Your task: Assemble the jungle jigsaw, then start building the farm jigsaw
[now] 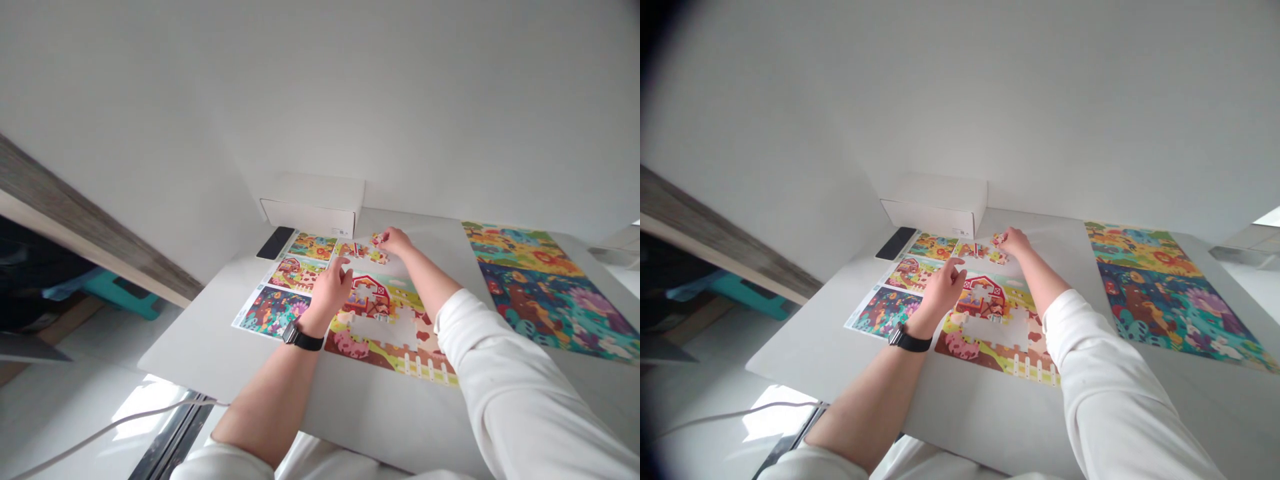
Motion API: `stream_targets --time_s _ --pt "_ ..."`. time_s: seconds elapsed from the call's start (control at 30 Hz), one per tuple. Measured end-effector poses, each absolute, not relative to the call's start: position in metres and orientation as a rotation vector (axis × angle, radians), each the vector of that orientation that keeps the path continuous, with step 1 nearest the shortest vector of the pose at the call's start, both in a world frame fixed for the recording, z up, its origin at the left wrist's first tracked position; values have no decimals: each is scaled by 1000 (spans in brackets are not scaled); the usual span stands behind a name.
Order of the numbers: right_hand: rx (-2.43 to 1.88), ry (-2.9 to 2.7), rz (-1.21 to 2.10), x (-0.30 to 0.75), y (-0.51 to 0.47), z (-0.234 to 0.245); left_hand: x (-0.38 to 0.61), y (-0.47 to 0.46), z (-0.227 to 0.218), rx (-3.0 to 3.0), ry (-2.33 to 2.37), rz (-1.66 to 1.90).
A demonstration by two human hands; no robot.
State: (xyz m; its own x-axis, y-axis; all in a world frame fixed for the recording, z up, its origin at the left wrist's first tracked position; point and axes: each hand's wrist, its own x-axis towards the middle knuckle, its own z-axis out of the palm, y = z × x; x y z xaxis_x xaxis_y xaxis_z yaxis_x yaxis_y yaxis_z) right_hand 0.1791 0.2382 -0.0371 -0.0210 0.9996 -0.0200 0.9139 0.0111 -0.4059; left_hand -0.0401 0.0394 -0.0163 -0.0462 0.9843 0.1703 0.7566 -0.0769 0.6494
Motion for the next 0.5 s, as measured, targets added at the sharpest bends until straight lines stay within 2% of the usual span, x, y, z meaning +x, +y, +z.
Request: stream_targets --time_s 0.27,0.5 --pt "-1616 -1766 800 201 210 -22 -36 36 -14 1975 1773 880" --pt "-1313 -1656 946 246 125 -1 -26 30 -11 2052 1659 878"
